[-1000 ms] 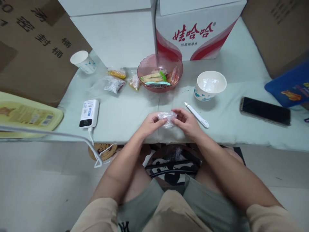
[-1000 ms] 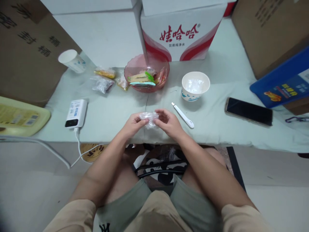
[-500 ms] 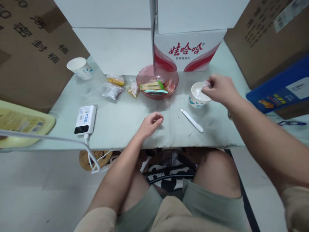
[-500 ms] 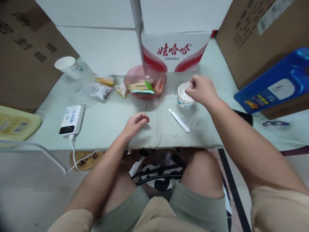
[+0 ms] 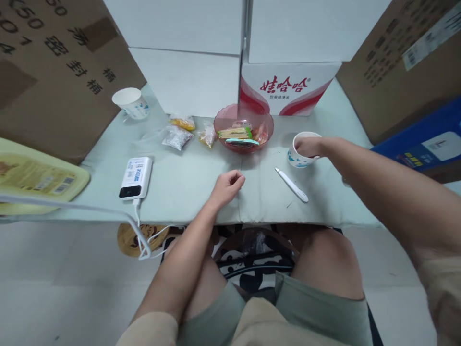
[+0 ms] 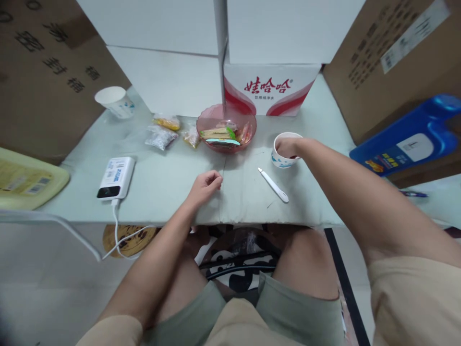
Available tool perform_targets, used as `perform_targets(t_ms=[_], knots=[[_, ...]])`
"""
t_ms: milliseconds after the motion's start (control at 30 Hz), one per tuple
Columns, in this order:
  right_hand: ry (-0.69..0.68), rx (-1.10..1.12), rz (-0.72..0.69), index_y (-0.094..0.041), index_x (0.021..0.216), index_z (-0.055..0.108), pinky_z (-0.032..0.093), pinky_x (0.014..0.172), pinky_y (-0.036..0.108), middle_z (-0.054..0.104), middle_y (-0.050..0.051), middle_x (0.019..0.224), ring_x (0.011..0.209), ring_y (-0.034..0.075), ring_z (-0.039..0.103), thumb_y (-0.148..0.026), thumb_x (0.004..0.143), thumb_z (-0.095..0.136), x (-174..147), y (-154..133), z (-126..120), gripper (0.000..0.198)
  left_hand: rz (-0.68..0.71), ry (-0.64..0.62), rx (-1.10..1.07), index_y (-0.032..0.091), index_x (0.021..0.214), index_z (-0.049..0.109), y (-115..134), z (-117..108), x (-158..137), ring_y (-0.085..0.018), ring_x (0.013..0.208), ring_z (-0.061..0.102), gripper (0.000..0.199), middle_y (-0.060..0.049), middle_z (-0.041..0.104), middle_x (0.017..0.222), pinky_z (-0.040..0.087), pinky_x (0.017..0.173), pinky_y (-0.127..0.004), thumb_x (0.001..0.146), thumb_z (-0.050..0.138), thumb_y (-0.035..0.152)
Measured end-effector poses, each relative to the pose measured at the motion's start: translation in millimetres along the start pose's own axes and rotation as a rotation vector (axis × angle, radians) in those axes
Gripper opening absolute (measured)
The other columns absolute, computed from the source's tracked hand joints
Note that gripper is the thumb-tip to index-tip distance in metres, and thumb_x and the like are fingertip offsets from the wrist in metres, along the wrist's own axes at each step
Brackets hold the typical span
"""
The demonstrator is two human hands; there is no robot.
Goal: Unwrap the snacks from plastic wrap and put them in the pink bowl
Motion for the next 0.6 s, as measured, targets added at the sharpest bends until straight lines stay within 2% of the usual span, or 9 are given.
perform_targets(t_ms=[67,133,267,333,400,433,467,533,600], knots=[[-0.218,-0.096,0.101,-0.016,0.041,0.051,0.036,0.059,0.035,0.048,0.000,0.041,0.042,0.009,0.048,0.002,0.070,0.062,-12,7,14,0.036,0.010,0.011,-0.006,0.020,0.067,0.051,1,-2,-2,-0.012,0.057,0.044,0.030,0.002,0.050,0.059,0.035,0.058,-0.026,0.082,0.052,0.046],[-0.338,-0.164,0.175,-0.015,0.045,0.056,0.036,0.058,0.035,0.053,0.002,0.044,0.042,0.010,0.050,0.005,0.070,0.059,-25,9,15,0.032,0.023,0.030,-0.006,0.020,0.067,0.051,3,-5,-4,-0.012,0.057,0.044,0.028,0.003,0.050,0.058,0.035,0.058,-0.026,0.083,0.052,0.043],[-0.348,-0.282,0.215,-0.016,0.054,0.061,0.037,0.060,0.036,0.061,0.007,0.054,0.051,0.014,0.059,0.000,0.076,0.061,-27,-10,-12,0.027,0.027,0.086,-0.007,0.020,0.065,0.050,9,-16,-8,-0.012,0.057,0.042,0.025,0.004,0.047,0.056,0.035,0.059,-0.026,0.084,0.052,0.036],[-0.244,-0.400,0.170,-0.017,0.055,0.062,0.036,0.064,0.039,0.062,0.010,0.058,0.062,0.019,0.062,-0.004,0.075,0.065,-19,-38,-30,0.024,0.023,0.121,-0.001,0.020,0.064,0.050,11,-22,-8,-0.012,0.057,0.042,0.024,0.004,0.047,0.056,0.034,0.060,-0.026,0.083,0.052,0.033],[-0.091,-0.539,0.009,-0.017,0.064,0.066,0.036,0.067,0.041,0.067,0.015,0.070,0.075,0.025,0.064,-0.012,0.078,0.066,-11,-88,-36,0.014,0.018,0.146,0.015,0.020,0.064,0.050,12,-26,-7,-0.012,0.058,0.043,0.023,0.004,0.047,0.057,0.034,0.061,-0.027,0.083,0.052,0.031],[-0.024,-0.593,-0.119,-0.018,0.073,0.069,0.037,0.069,0.042,0.069,0.017,0.080,0.082,0.026,0.065,-0.017,0.080,0.065,-10,-120,-30,0.008,0.015,0.151,0.026,0.020,0.064,0.050,12,-28,-6,-0.012,0.058,0.043,0.023,0.004,0.047,0.057,0.033,0.061,-0.027,0.083,0.052,0.030],[0.008,-0.613,-0.264,-0.019,0.083,0.071,0.039,0.072,0.042,0.071,0.017,0.090,0.088,0.027,0.065,-0.021,0.083,0.063,-12,-154,-16,0.009,0.013,0.150,0.039,0.020,0.064,0.050,12,-28,-4,-0.012,0.058,0.044,0.022,0.004,0.048,0.057,0.033,0.061,-0.028,0.083,0.052,0.029],[-0.013,-0.565,-0.545,-0.020,0.100,0.071,0.042,0.082,0.044,0.071,0.016,0.108,0.100,0.029,0.064,-0.021,0.082,0.063,-21,-219,28,0.019,0.010,0.145,0.083,0.020,0.063,0.049,10,-27,-1,-0.013,0.059,0.043,0.022,0.003,0.048,0.057,0.032,0.061,-0.028,0.083,0.052,0.027],[-0.024,-0.464,-0.727,-0.023,0.106,0.070,0.037,0.099,0.052,0.069,0.012,0.117,0.117,0.034,0.058,-0.021,0.079,0.067,-28,-269,74,0.027,0.007,0.134,0.137,0.020,0.062,0.048,7,-26,1,-0.013,0.058,0.042,0.022,0.003,0.048,0.057,0.029,0.060,-0.029,0.083,0.052,0.025]])
Point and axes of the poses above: each hand's wrist, its own x-axis towards the middle knuckle, its own z-axis out of the palm, y = z × x, the point moved 9 cm from there along x, towards the middle knuckle
